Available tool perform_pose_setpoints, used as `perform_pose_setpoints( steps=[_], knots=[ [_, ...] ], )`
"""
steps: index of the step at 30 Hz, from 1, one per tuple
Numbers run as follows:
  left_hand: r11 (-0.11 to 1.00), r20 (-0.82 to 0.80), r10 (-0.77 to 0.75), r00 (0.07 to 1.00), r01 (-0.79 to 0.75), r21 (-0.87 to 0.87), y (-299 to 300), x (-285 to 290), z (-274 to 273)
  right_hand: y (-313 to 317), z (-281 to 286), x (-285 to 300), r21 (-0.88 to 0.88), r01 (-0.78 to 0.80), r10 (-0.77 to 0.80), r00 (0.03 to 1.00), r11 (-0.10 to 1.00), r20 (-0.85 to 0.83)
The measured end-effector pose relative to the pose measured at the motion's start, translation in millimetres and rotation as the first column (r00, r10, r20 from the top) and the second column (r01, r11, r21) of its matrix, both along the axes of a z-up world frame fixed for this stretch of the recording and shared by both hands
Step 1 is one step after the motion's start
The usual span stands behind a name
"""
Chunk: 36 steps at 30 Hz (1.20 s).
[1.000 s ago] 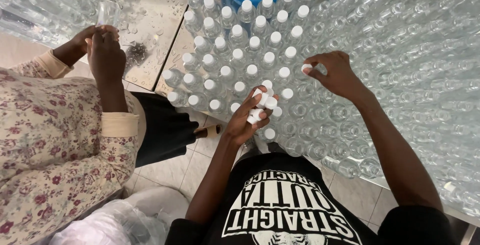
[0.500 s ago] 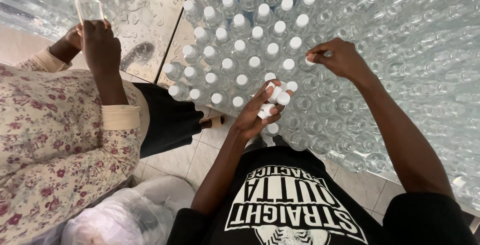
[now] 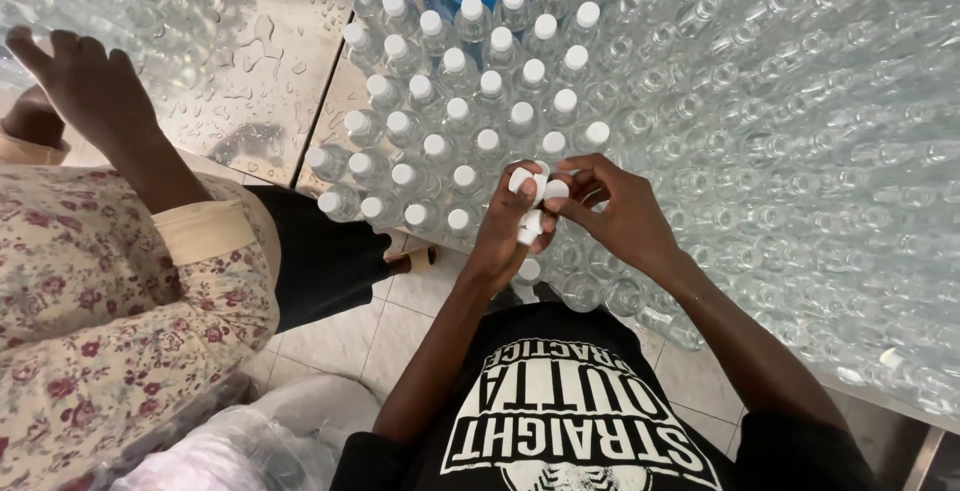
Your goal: Rinsing empty plastic bottles and capping filled water bottles at a production station
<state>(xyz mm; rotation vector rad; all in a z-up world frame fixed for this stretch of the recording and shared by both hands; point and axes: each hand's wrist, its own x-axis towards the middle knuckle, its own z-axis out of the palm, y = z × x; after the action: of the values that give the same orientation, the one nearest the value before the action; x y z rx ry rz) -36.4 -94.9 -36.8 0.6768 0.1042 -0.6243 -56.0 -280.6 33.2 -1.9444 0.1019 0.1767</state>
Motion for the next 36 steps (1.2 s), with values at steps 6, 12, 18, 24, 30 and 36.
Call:
perform_pose_setpoints(
  steps=[6, 12, 18, 24, 30, 36],
  knots=[
    [0.996, 0.056, 0.072, 0.996, -0.075, 0.042, 2, 8, -1, -35, 1, 22, -0.042, -0.079, 0.082, 0.993, 0.996, 0.089],
    [0.999, 0.038, 0.047, 0.998, -0.046, -0.026, 10, 1, -9, -112, -81, 107, -0.797, 0.004, 0.409, 0.857, 0.604, 0.314],
    [0.999, 0.017, 0.035, 0.999, -0.034, -0.035, 19, -4, 11, -118, -82, 123, -0.682, -0.197, 0.394, 0.908, 0.704, 0.144],
    [0.999, 0.033, -0.034, 0.999, 0.034, -0.004, 15, 2, 17, -111, -62, 147, -0.462, -0.216, 0.233, 0.972, 0.86, -0.021],
    [0.999, 0.036, -0.041, 0.998, 0.042, -0.014, 8, 5, 17, -112, -63, 158, -0.413, -0.341, 0.249, 0.932, 0.845, -0.262],
    [0.979, 0.047, -0.106, 0.993, 0.113, -0.17, 0, 4, 9, -122, -83, 151, -0.441, -0.313, 0.282, 0.95, 0.841, -0.138]
  ],
)
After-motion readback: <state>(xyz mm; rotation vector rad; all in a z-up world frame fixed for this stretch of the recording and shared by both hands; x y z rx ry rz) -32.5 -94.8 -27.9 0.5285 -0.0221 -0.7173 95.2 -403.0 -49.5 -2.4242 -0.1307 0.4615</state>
